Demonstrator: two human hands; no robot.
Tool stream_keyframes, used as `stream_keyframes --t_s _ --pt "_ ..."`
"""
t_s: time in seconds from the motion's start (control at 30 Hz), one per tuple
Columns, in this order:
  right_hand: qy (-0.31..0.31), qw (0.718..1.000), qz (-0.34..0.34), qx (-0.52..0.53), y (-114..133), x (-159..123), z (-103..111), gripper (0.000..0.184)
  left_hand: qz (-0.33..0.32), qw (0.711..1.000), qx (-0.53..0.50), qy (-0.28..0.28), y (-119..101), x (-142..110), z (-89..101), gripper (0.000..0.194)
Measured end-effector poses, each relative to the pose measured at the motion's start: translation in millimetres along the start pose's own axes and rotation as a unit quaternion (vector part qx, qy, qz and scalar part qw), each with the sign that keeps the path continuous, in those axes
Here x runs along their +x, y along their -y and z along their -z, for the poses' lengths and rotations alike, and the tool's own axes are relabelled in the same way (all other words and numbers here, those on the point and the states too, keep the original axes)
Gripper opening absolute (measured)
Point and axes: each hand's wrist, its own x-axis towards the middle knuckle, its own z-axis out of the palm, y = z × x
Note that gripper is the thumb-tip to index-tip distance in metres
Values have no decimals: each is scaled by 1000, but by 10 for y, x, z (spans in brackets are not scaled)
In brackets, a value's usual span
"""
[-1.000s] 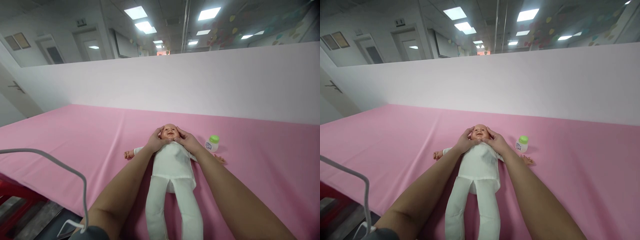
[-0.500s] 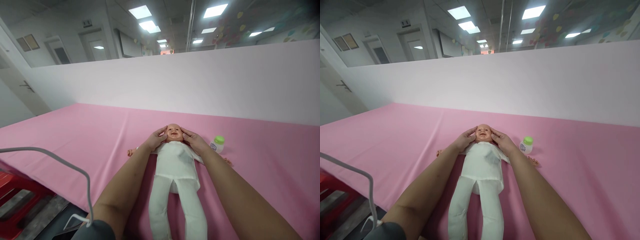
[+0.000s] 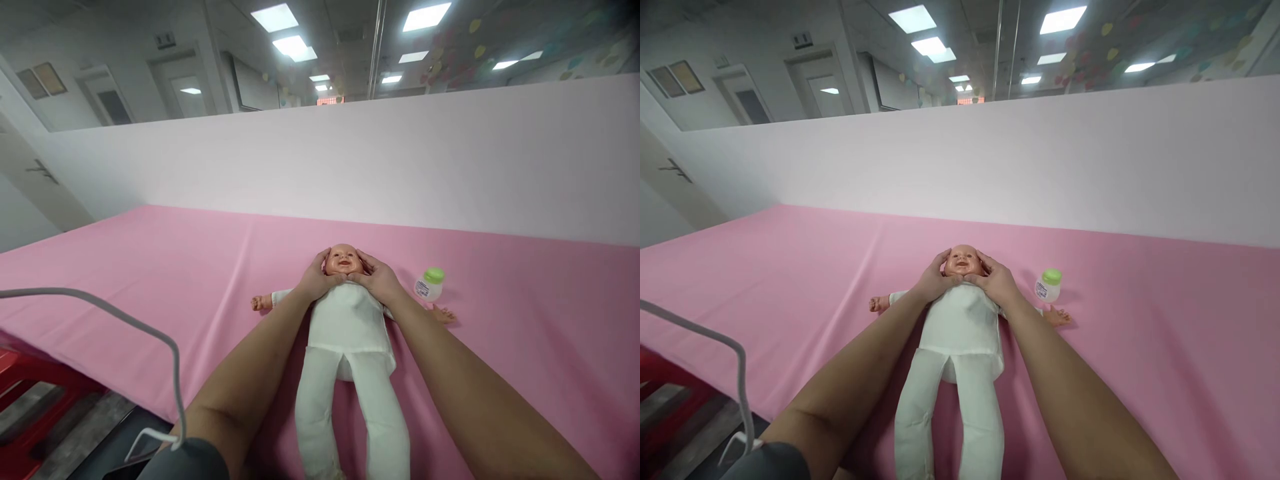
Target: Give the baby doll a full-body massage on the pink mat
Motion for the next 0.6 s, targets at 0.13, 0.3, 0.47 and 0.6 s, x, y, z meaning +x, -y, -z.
stream_keyframes --t_s 0.13,0.3,0.47,0.6 --pt "0 1000 11 -7 -6 7 -1 95 4 1000 -1 -5 37 12 3 117" --pt "0 1000 9 -7 -2 1 1 93 12 1000 -18 -4 22 17 -5 116" --pt "8 1000 3 0 52 -32 10 90 37 998 -51 -17 -8 16 9 114" --pt "25 1000 -9 14 105 -58 60 87 51 992 -119 3 39 23 41 111"
